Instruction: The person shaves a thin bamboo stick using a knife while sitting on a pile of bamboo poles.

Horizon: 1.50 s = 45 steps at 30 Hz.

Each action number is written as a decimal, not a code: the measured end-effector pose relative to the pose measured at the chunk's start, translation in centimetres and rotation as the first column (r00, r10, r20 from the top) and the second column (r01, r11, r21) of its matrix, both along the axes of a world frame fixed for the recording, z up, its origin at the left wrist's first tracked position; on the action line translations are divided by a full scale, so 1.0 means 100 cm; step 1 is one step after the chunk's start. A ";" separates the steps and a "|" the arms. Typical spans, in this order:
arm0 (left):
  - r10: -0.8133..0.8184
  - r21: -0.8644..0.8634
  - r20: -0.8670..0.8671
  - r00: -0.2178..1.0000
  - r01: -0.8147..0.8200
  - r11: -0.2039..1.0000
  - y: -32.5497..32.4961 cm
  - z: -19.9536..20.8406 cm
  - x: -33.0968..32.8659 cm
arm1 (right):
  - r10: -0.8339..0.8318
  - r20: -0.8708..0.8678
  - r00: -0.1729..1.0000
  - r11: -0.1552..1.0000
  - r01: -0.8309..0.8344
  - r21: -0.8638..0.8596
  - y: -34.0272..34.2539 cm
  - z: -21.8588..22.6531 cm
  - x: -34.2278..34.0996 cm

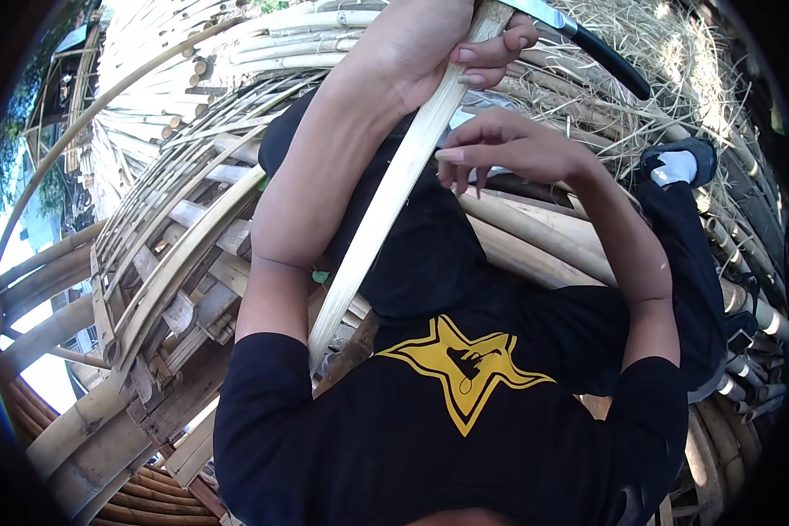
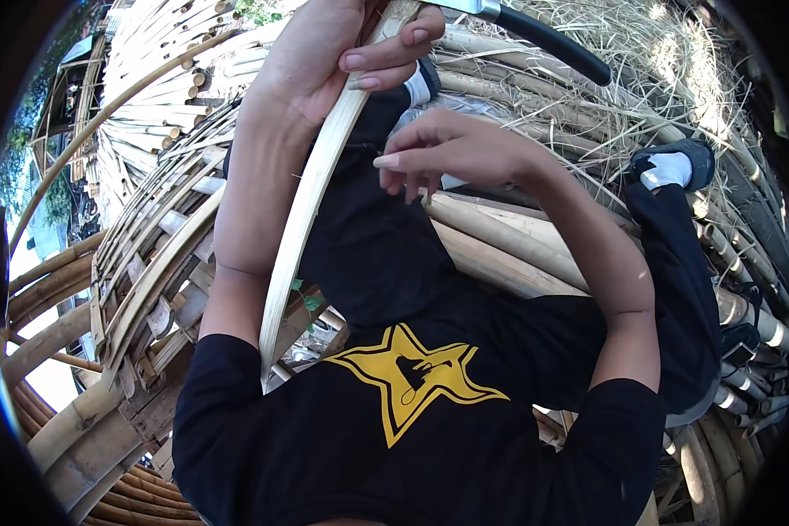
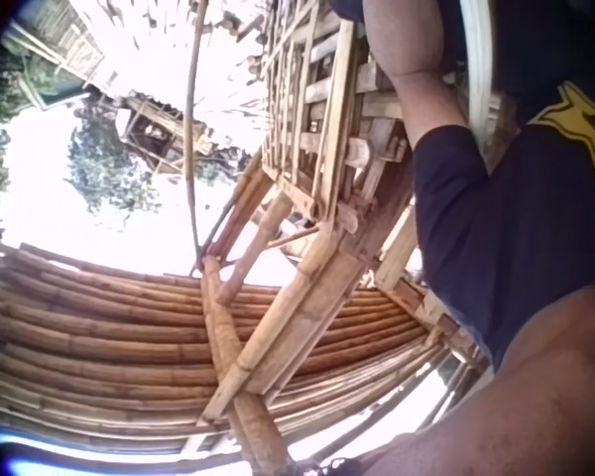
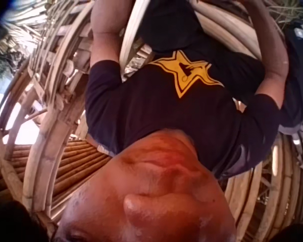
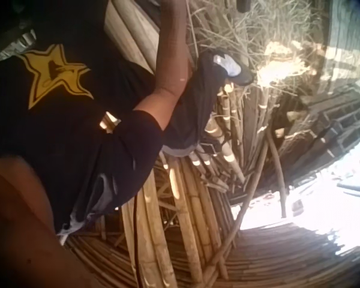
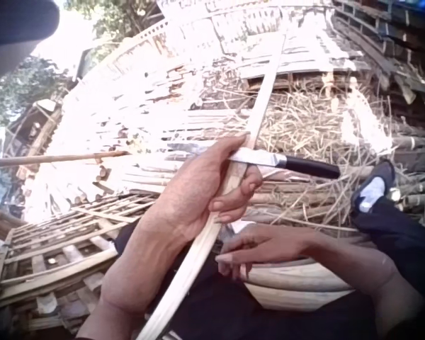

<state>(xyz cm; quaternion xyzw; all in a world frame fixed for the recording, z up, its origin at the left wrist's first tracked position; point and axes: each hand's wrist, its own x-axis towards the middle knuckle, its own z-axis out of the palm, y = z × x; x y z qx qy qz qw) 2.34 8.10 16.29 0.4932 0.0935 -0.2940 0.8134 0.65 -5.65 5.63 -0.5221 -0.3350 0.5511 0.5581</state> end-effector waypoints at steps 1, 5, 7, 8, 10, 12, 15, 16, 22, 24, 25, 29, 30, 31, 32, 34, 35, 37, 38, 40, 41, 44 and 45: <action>-0.007 0.004 0.011 1.000 0.007 1.000 0.000 -0.001 0.002 | -0.194 -0.064 0.979 0.970 0.201 0.140 0.019 -0.009 -0.031; 0.066 0.022 -0.014 0.998 -0.066 0.998 0.001 0.014 0.002 | -0.675 0.694 0.250 0.731 0.354 0.584 0.082 -0.032 -0.073; -0.088 -0.086 0.038 0.995 0.091 0.992 0.007 0.007 0.002 | -0.690 0.521 0.503 0.697 0.265 0.667 0.108 -0.052 -0.061; -0.055 -0.028 0.004 0.999 0.055 0.998 0.003 0.009 0.002 | -0.632 0.517 0.577 0.729 0.217 0.649 0.113 -0.074 -0.048; -0.087 -0.051 -0.016 0.996 0.086 0.995 0.008 0.002 0.006 | -0.501 0.607 0.617 0.860 0.279 0.427 0.121 -0.122 -0.007; -0.017 -0.036 0.108 0.994 0.021 0.999 -0.003 -0.008 0.012 | -0.421 0.654 0.628 0.878 0.462 0.122 0.110 -0.207 0.047; -0.171 -0.021 0.196 0.966 0.179 0.984 -0.021 -0.001 0.018 | -0.569 0.635 0.522 0.713 0.698 0.066 0.058 -0.302 0.124; -0.117 -0.050 0.177 0.977 0.127 0.991 -0.019 -0.001 0.016 | -0.750 0.485 0.450 0.545 0.836 0.068 0.064 -0.297 0.122; 0.021 0.014 0.110 0.994 -0.023 1.000 -0.006 -0.007 0.004 | -0.625 0.467 0.626 0.625 0.759 -0.182 0.114 -0.172 0.056; 0.018 0.034 0.111 0.994 -0.022 0.999 -0.004 -0.008 0.003 | -0.820 0.320 0.474 0.495 0.869 -0.016 0.126 -0.165 0.038; 0.026 0.054 0.105 0.994 -0.032 0.998 -0.002 -0.005 0.001 | -0.883 0.250 0.396 0.427 0.901 0.081 0.135 -0.162 0.031; -0.001 0.045 0.136 0.991 -0.005 0.999 -0.013 -0.002 0.004 | -0.889 0.153 0.432 0.457 0.858 0.236 0.130 -0.249 0.057; 0.007 0.042 0.131 0.991 -0.013 0.999 -0.009 -0.005 0.005 | -0.859 0.271 0.434 0.499 0.830 0.249 0.132 -0.255 0.056; -0.018 0.013 0.147 0.989 0.016 1.000 -0.005 -0.007 0.008 | -0.822 0.383 0.422 0.534 0.805 0.260 0.132 -0.258 0.053; -0.045 -0.016 0.165 0.985 0.048 0.999 -0.004 -0.008 0.009 | -0.822 0.348 0.450 0.541 0.809 0.230 0.131 -0.259 0.053; -0.027 -0.003 0.154 0.988 0.028 1.000 -0.012 -0.009 0.009 | -0.839 0.236 0.490 0.535 0.822 0.196 0.128 -0.257 0.056; -0.001 0.019 0.142 0.990 -0.002 1.000 -0.013 -0.008 0.008 | -0.841 0.172 0.513 0.539 0.823 0.179 0.133 -0.245 0.053; 0.018 0.039 0.139 0.990 -0.024 0.999 -0.014 -0.006 0.007 | -0.881 0.050 0.471 0.465 0.840 0.279 0.136 -0.224 0.049; 0.001 0.041 0.134 0.991 -0.007 0.999 -0.013 -0.009 0.007 | -0.881 -0.031 0.473 0.443 0.845 0.301 0.135 -0.214 0.050; -0.015 0.044 0.119 0.993 0.010 0.999 -0.013 -0.014 0.012 | -0.872 -0.153 0.465 0.390 0.849 0.356 0.129 -0.203 0.061; -0.022 0.044 0.127 0.992 0.017 0.999 -0.015 -0.015 0.012 | -0.874 -0.174 0.453 0.375 0.859 0.348 0.121 -0.206 0.064; -0.010 0.113 0.068 0.998 0.002 0.994 -0.023 -0.018 0.011 | -0.900 -0.134 0.415 0.375 0.893 0.251 0.098 -0.219 0.071; -0.018 0.104 0.074 0.997 0.010 0.995 -0.024 -0.023 0.012 | -0.912 -0.071 0.404 0.389 0.907 0.163 0.086 -0.230 0.073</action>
